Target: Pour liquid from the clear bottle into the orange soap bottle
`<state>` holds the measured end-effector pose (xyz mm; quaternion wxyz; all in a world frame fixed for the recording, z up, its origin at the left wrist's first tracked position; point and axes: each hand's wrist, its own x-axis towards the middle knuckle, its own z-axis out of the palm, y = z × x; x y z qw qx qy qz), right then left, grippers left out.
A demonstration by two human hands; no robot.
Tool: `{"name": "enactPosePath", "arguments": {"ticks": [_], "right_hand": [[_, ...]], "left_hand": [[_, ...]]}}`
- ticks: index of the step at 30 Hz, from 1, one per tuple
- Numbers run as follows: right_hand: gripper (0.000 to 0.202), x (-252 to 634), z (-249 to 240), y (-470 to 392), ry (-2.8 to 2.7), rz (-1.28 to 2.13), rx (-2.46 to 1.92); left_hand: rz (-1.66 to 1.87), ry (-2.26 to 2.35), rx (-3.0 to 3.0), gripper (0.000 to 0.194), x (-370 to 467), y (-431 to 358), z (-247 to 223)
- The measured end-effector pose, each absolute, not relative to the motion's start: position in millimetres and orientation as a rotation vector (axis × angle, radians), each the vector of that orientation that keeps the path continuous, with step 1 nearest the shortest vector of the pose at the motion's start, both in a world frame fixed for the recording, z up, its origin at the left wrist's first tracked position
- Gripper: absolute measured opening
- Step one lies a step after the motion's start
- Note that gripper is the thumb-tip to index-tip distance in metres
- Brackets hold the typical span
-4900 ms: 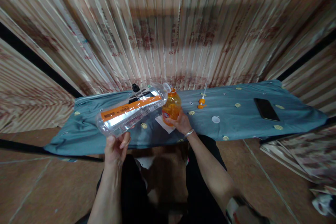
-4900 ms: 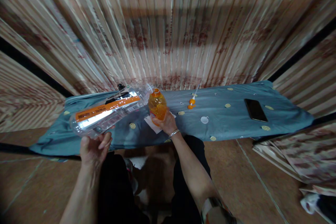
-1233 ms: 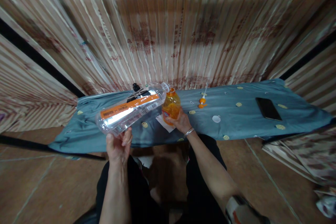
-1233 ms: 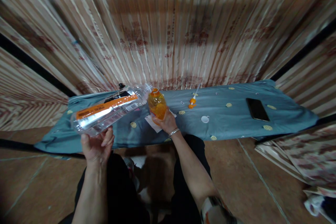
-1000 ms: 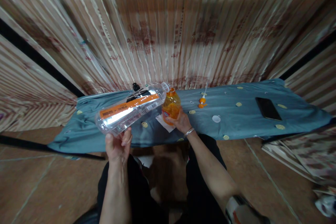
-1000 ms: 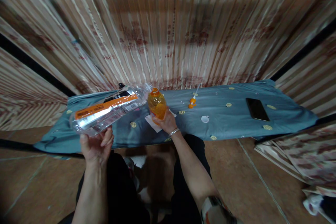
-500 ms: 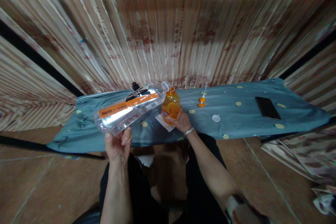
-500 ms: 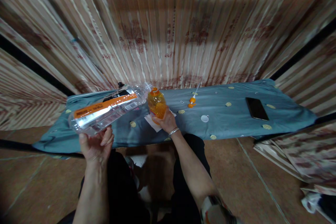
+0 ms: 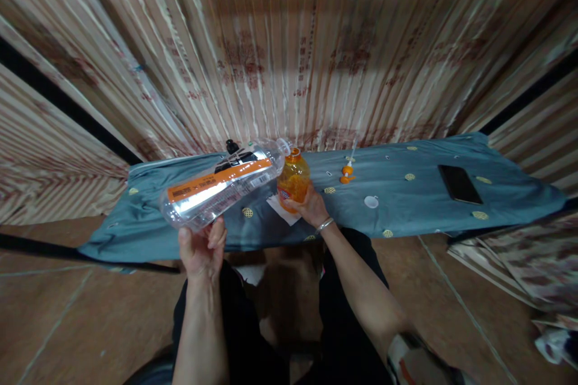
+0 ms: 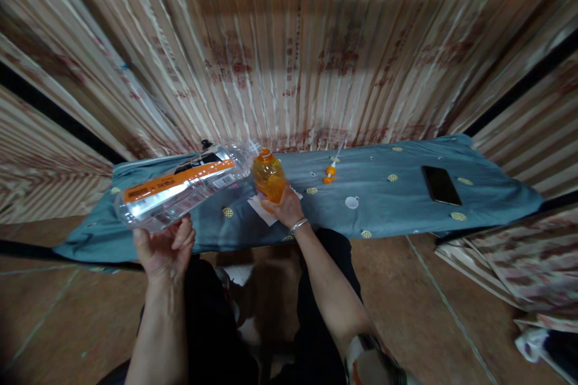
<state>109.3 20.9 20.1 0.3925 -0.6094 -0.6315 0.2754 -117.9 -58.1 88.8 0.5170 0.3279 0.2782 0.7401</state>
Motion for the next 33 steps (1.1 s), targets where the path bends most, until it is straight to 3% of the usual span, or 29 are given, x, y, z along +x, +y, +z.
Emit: {"name": "enactPosePath", "arguments": {"ticks": [33], "right_hand": [[0.069,109.0,16.5,21.7,-1.621,0.649,-1.565]], "left_hand": [[1.787,0.675,0.834,0.063,-115.1,-60.7,98.4]]}}
